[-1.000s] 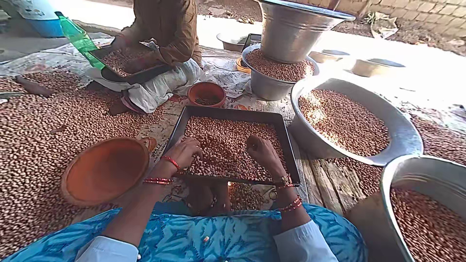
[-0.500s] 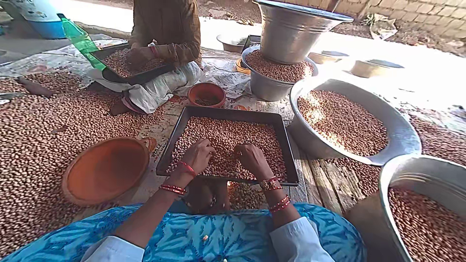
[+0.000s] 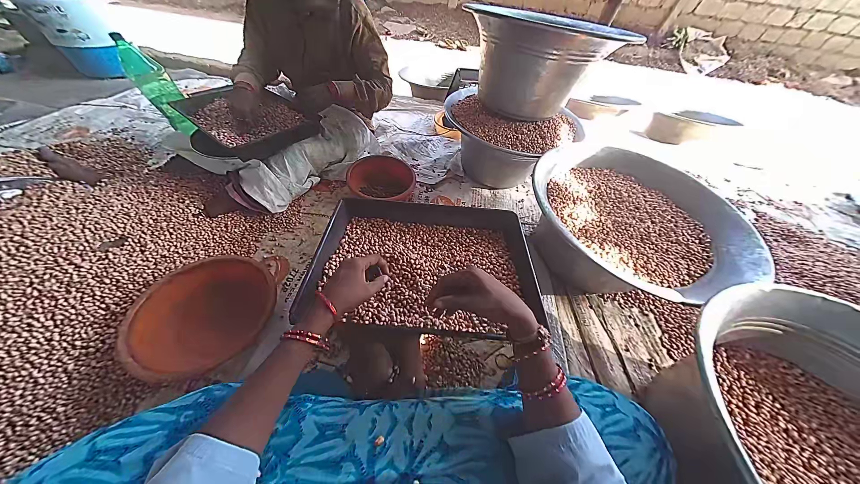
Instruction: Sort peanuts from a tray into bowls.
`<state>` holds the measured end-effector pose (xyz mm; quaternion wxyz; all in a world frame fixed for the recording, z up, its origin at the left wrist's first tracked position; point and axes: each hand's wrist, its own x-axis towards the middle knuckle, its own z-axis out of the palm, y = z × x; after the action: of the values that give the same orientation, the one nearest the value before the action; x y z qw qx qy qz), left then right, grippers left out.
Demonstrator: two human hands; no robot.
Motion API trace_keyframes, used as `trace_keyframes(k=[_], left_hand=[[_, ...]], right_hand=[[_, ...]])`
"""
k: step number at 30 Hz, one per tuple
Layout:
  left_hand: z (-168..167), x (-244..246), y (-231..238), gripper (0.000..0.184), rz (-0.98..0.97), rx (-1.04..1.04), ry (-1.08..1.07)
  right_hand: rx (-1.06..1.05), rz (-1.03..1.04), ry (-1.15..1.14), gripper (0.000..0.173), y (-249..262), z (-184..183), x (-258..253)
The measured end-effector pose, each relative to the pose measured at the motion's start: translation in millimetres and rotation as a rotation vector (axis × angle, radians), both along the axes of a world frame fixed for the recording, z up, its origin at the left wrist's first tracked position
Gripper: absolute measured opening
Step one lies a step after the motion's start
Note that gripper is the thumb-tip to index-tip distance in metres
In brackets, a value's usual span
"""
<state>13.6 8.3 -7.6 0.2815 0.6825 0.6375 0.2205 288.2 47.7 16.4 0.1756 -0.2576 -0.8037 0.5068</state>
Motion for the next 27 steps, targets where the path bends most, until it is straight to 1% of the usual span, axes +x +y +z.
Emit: trace_keyframes(k=[1,2,3,4,6,7,9,15,17,19,21,22,24,27], left_hand=[[1.8,-8.2,0.1,0.022,0.029,0.03,-0.067],[3.6,-15.3,0.5,0.023,0.055,0.055,-0.098],[6.5,-20.9,0.8,0.024,0.075,0.064,-0.085],[11.7,-23.7,0.2,0.024,0.094,0.052,-0.041],[22.4,-24.6,-1.5,0.022,0.114,-0.007,0.107],[25.9,-24.6,-2.2,0.023,0.114,-0.041,0.175],[31.5,-23.3,-4.7,0.024,0.096,-0.13,0.277],[28.6,-10.9,-5.5,0.025,-0.019,-0.301,0.435],[25.5,-9.2,-6.4,0.024,-0.029,-0.327,0.479],[25.1,-8.7,-7.4,0.025,-0.039,-0.358,0.514],[25.0,-9.3,-8.2,0.024,-0.057,-0.397,0.56],[24.3,-8.8,-9.0,0.024,-0.059,-0.412,0.584],[21.3,-5.8,-9.4,0.025,-0.055,-0.438,0.626],[16.6,-2.8,-7.2,0.026,-0.062,-0.47,0.664]], right_hand=[[0.017,-0.028,0.018,0.016,-2.4,4.5,-0.2],[0.109,-0.118,-0.064,0.018,-4.0,7.4,-2.7],[0.211,-0.213,-0.189,0.02,-4.2,6.2,-7.4],[0.276,-0.284,-0.312,0.021,-3.2,0.9,-13.1],[0.318,-0.338,-0.522,0.024,-1.0,-12.5,-25.9],[0.321,-0.337,-0.596,0.025,-0.9,-17.7,-31.9],[0.319,-0.305,-0.661,0.026,-1.5,-24.1,-39.7],[0.293,-0.261,-0.738,0.026,1.5,-22.0,-39.7],[0.288,-0.238,-0.647,0.024,3.1,-23.3,-32.9],[0.287,-0.194,-0.466,0.022,3.4,-20.0,-23.4],[0.266,-0.185,-0.315,0.022,0.9,-6.5,-15.4],[0.263,-0.212,-0.271,0.021,-0.1,-0.3,-12.1],[0.285,-0.298,-0.316,0.022,-0.6,8.8,-7.2],[0.333,-0.362,-0.464,0.023,5.3,-2.2,-5.7]])
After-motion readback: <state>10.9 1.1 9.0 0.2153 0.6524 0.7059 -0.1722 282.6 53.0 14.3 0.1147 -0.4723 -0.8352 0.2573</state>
